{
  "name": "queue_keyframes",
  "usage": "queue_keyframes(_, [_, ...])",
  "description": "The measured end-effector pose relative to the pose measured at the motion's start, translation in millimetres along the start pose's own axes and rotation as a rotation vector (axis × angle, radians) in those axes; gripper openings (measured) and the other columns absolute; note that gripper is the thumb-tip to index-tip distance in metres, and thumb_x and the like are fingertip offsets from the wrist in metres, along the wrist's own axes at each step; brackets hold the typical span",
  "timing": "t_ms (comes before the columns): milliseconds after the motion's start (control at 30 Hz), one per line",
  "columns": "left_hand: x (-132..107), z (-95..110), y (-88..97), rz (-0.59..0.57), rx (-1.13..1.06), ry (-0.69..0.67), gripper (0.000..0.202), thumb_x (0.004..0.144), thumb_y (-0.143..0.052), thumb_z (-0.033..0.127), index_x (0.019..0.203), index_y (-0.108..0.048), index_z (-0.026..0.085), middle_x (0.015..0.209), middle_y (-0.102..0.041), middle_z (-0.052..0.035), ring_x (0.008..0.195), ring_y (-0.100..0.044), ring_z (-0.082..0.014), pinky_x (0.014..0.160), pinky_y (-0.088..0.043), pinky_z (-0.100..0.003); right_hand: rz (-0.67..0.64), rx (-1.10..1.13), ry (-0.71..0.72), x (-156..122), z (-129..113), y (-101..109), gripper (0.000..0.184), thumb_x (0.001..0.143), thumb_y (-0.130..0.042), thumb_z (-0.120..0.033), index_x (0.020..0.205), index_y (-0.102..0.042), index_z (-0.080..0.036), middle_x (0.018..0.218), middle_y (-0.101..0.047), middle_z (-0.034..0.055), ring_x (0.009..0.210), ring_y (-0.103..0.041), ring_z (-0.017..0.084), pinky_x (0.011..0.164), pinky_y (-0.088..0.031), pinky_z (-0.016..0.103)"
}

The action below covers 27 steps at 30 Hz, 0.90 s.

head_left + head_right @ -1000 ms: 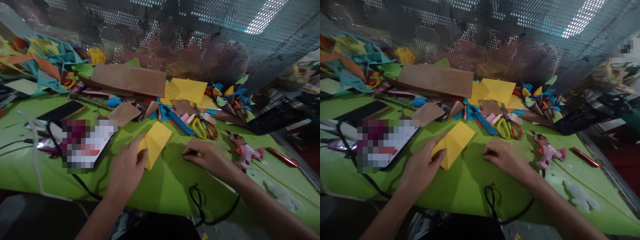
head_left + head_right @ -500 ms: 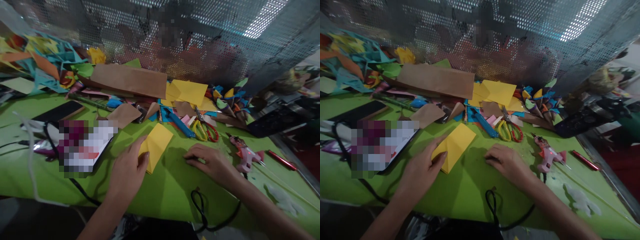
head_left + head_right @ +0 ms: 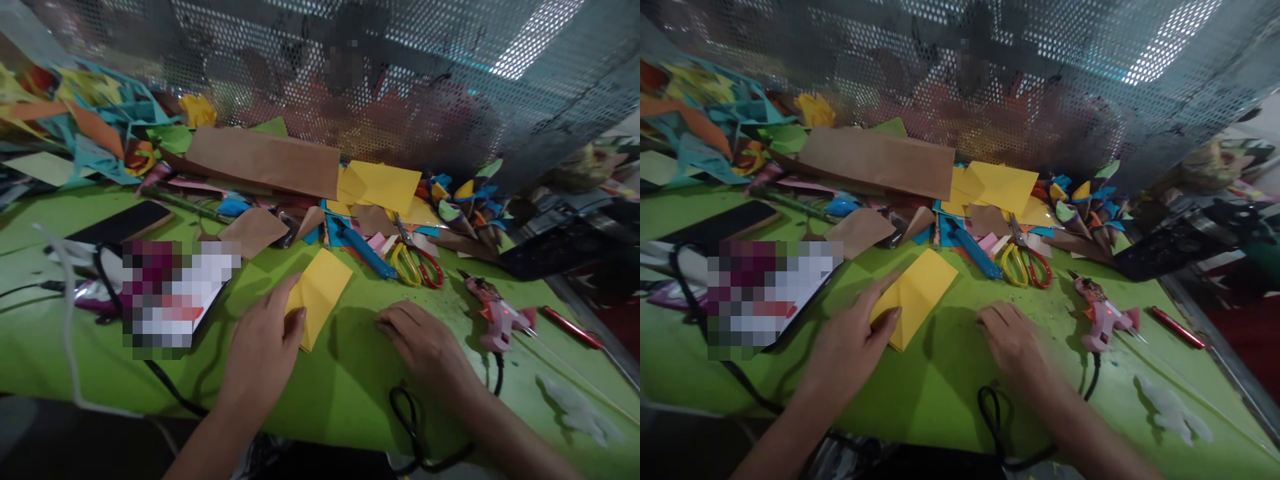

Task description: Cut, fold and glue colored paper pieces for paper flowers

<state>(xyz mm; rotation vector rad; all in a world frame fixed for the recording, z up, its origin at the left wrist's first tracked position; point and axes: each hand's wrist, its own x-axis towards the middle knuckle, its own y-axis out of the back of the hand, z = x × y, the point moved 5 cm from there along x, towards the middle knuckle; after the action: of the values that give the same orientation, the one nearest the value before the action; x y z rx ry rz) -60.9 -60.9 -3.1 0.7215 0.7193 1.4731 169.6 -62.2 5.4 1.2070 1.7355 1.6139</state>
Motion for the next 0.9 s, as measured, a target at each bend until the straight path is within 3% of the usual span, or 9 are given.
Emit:
queue_keyframes(367, [0, 0, -0.2, -0.005, 0.023, -0.006, 0.045, 0.094, -0.048, 0.028, 0.139, -0.045, 0.027, 0.103, -0.070, -0.0067, 0.091, -0.067, -0.0266, 0.073, -0.051, -0.037, 0.038, 0.083, -0.023, -15, 0, 5, 0.019, 0.095, -0.050, -0.014, 0.106, -0.064, -0.019, 0.097, -0.069, 0.0077, 0.088, -0.065, 0.021, 0.077, -0.053, 0.032])
queue_keyframes(567, [1, -1, -0.6, -0.037, 0.013, 0.016, 0.046, 0.094, -0.046, 0.029, 0.140, -0.043, 0.028, 0.101, -0.070, -0.0065, 0.086, -0.067, -0.0261, 0.071, -0.050, -0.037, 0.047, 0.107, 0.021, -16, -4, 8, 0.020, 0.093, -0.048, -0.009, 0.099, -0.064, -0.019, 0.094, -0.070, 0.0070, 0.087, -0.065, 0.021, 0.075, -0.054, 0.032])
queue_keyframes(900, [1, 1, -0.5, -0.042, 0.011, 0.014, 0.045, 0.095, -0.045, 0.030, 0.139, -0.043, 0.027, 0.094, -0.070, -0.0065, 0.085, -0.067, -0.0257, 0.075, -0.050, -0.039, -0.029, 0.195, -0.034, -10, -2, 11, 0.014, 0.095, -0.049, -0.016, 0.091, -0.062, -0.021, 0.089, -0.067, 0.0065, 0.083, -0.064, 0.020, 0.073, -0.052, 0.033])
